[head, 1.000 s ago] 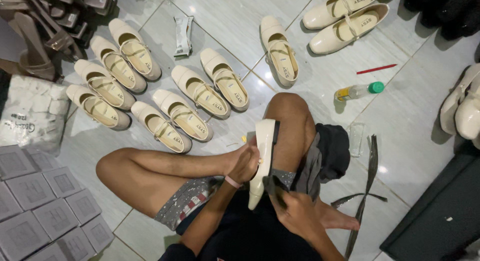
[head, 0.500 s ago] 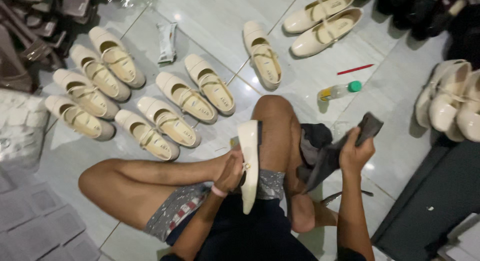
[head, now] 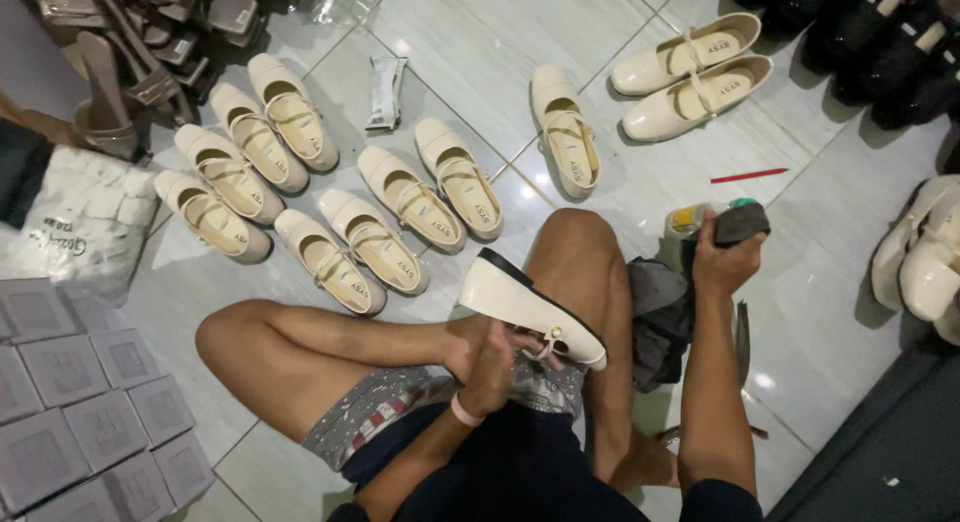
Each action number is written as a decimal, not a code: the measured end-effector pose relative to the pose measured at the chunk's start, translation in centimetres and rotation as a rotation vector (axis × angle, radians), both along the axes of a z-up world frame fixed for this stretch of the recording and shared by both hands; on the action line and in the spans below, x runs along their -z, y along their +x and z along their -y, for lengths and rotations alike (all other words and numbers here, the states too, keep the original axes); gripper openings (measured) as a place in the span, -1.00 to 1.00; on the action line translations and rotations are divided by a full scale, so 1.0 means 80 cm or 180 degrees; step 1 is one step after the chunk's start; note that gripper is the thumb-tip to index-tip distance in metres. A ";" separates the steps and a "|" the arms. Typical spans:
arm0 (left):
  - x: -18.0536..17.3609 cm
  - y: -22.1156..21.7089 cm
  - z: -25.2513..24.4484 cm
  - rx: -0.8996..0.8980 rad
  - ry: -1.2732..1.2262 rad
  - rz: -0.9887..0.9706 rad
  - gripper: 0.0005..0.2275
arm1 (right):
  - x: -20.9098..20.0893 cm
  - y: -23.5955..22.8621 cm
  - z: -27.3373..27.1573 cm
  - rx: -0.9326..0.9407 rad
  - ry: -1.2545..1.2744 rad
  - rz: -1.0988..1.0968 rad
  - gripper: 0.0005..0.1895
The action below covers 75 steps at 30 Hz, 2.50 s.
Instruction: The person sits on the floor and wipes a white flat shoe with a dark cloth. They rotate the shoe to clean different areas, including the sole and upper, while surrounded by multiple pairs of shoes and shoe boxes.
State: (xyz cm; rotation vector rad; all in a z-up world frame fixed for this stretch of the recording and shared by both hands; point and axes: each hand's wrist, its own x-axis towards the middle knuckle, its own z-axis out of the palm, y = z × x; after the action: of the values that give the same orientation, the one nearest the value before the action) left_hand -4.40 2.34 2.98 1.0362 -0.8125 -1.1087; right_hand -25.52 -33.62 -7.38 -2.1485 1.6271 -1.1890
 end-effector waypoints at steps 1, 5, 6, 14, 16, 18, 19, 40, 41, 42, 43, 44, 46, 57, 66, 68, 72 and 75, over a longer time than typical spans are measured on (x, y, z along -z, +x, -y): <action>-0.006 -0.004 0.004 -0.0142 -0.0101 -0.0065 -0.26 | 0.004 -0.005 0.000 0.0056 0.0124 0.0130 -0.46; -0.020 -0.015 -0.008 -0.0527 0.0420 -0.0716 -0.19 | 0.010 -0.024 -0.012 0.0006 -0.0301 -0.0161 -0.56; -0.023 -0.015 -0.017 -0.0414 0.0489 -0.0749 -0.20 | 0.007 -0.030 -0.020 0.0244 -0.0215 0.0117 -0.58; -0.046 -0.001 -0.042 0.0241 0.0189 -0.1146 -0.14 | -0.078 -0.107 -0.139 0.0926 0.1157 0.0822 -0.48; -0.050 -0.006 -0.022 0.0551 0.0238 -0.1607 -0.13 | -0.106 -0.118 -0.171 0.0364 0.2054 0.2738 -0.47; -0.064 -0.007 -0.007 0.0716 0.0285 -0.1057 -0.18 | -0.136 -0.127 -0.197 -0.0057 0.2593 0.3835 -0.44; -0.075 -0.006 -0.002 0.0709 0.0289 -0.0284 -0.23 | -0.150 -0.129 -0.206 -0.0141 0.2744 0.3961 -0.43; -0.163 0.022 0.149 0.0439 -0.0553 0.2304 -0.81 | -0.132 -0.158 -0.252 -0.2024 0.4913 0.1740 -0.54; -0.163 0.020 0.150 0.0294 -0.0578 0.2343 -0.81 | -0.126 -0.168 -0.261 -0.1970 0.4979 0.1738 -0.59; -0.163 0.019 0.152 0.0150 -0.0616 0.2389 -0.82 | -0.121 -0.175 -0.267 -0.1685 0.4929 0.1962 -0.59; -0.164 0.017 0.153 0.0011 -0.0619 0.2342 -0.83 | -0.118 -0.183 -0.276 -0.1399 0.4868 0.2181 -0.58; -0.164 0.016 0.153 -0.0120 -0.0627 0.2298 -0.83 | -0.117 -0.190 -0.285 -0.1109 0.4791 0.2404 -0.57; -0.164 0.017 0.158 -0.0298 -0.0563 0.2273 -0.84 | -0.121 -0.198 -0.297 -0.1138 0.4525 0.2437 -0.59; -0.115 -0.008 0.075 -0.1000 -0.0008 0.1805 -0.70 | -0.236 -0.136 -0.247 -0.0389 0.1542 0.2390 -0.33; 0.012 0.032 0.000 -0.0614 0.1638 -0.0917 -0.49 | -0.221 -0.048 -0.118 -0.0176 0.0448 0.2519 -0.71; 0.022 0.042 0.020 -0.0555 0.1932 -0.1723 -0.43 | -0.206 -0.042 -0.095 -0.0268 -0.0001 0.0861 -0.82; 0.016 0.052 0.048 -0.0272 0.1822 -0.2452 -0.32 | -0.177 -0.022 -0.052 -0.0390 -0.0164 -0.0679 -0.81; 0.002 0.039 0.049 -0.0052 0.1835 -0.2001 -0.34 | -0.152 0.000 -0.031 -0.0461 -0.0058 -0.0516 -0.74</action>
State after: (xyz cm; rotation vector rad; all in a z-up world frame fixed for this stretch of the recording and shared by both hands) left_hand -1.29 -1.58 2.78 1.0565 0.0304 -1.5872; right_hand -25.56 -31.17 4.75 -2.3837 1.4944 -1.0155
